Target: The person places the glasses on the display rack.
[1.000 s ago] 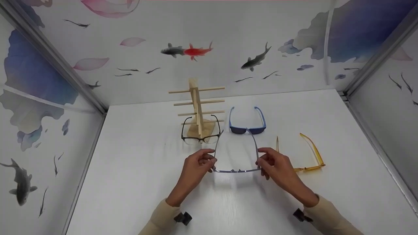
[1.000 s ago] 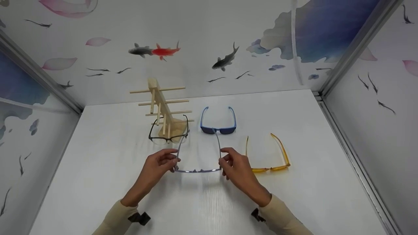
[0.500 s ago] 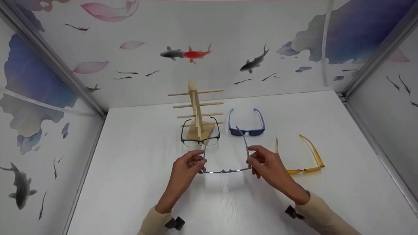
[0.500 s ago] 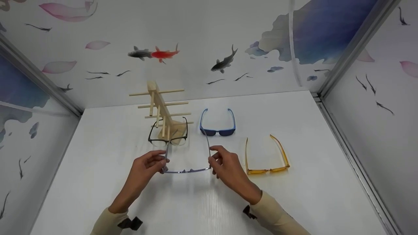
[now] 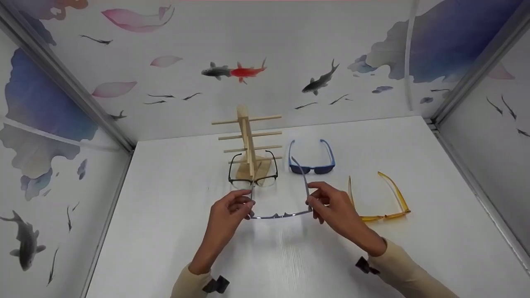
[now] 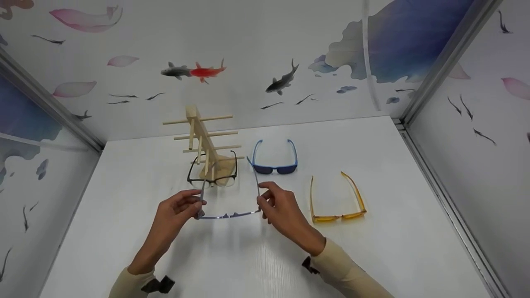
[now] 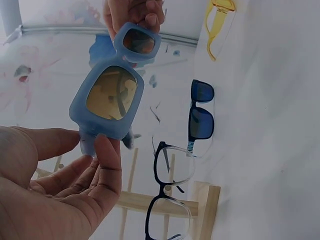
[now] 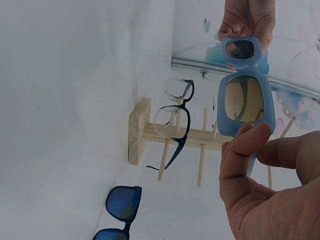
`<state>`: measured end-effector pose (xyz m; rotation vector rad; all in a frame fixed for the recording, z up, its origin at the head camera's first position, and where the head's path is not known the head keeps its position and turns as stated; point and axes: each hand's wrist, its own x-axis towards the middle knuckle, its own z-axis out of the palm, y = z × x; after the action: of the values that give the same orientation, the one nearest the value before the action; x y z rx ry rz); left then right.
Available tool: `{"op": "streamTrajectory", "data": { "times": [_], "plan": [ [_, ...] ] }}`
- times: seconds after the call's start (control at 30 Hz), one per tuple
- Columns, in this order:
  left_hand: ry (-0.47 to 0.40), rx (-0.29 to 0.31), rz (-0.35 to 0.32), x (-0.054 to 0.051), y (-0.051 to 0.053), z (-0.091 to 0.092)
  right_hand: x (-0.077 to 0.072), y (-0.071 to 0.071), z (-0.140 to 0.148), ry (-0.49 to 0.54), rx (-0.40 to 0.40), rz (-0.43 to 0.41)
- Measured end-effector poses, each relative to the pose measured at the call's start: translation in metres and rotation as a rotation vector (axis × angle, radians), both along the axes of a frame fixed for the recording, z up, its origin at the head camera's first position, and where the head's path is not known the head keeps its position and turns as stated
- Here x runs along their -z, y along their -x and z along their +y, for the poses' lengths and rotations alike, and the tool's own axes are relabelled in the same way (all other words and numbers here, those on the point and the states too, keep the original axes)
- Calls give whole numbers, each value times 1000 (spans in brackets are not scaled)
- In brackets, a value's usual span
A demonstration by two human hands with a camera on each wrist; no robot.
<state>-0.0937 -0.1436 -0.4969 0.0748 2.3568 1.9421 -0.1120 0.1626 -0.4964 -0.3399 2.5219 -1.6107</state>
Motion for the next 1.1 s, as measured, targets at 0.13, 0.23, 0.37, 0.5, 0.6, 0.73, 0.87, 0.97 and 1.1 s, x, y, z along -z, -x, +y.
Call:
{"op": "streamTrajectory", "data": {
  "times": [0.13,0.23,0.37,0.5,0.6,0.73,0.87,0.97,1.1],
  "plan": [
    [15,-12,-2,-3,0,-4,-2,2,-4,1,-14,-9],
    [31,-27,-4,-4,-1,-7,-3,4,-8,4,-30,-16],
    [47,-47,-4,-4,-1,-11,-4,6,-12,6,-43,-23],
    [36,-59,3,-5,0,-14,-5,9,-16,5,-48,-21],
    [26,-64,12,-7,1,-16,-6,11,-19,13,-53,-11],
    [30,-79,11,-8,2,-20,-5,14,-22,34,-75,16],
    [50,-100,-9,-9,5,-22,-4,18,-25,51,-103,50],
    [72,-108,-15,-10,6,-24,-5,21,-28,65,-114,51],
    [87,-114,-11,-12,8,-28,-6,24,-31,68,-115,38]
  ]
}}
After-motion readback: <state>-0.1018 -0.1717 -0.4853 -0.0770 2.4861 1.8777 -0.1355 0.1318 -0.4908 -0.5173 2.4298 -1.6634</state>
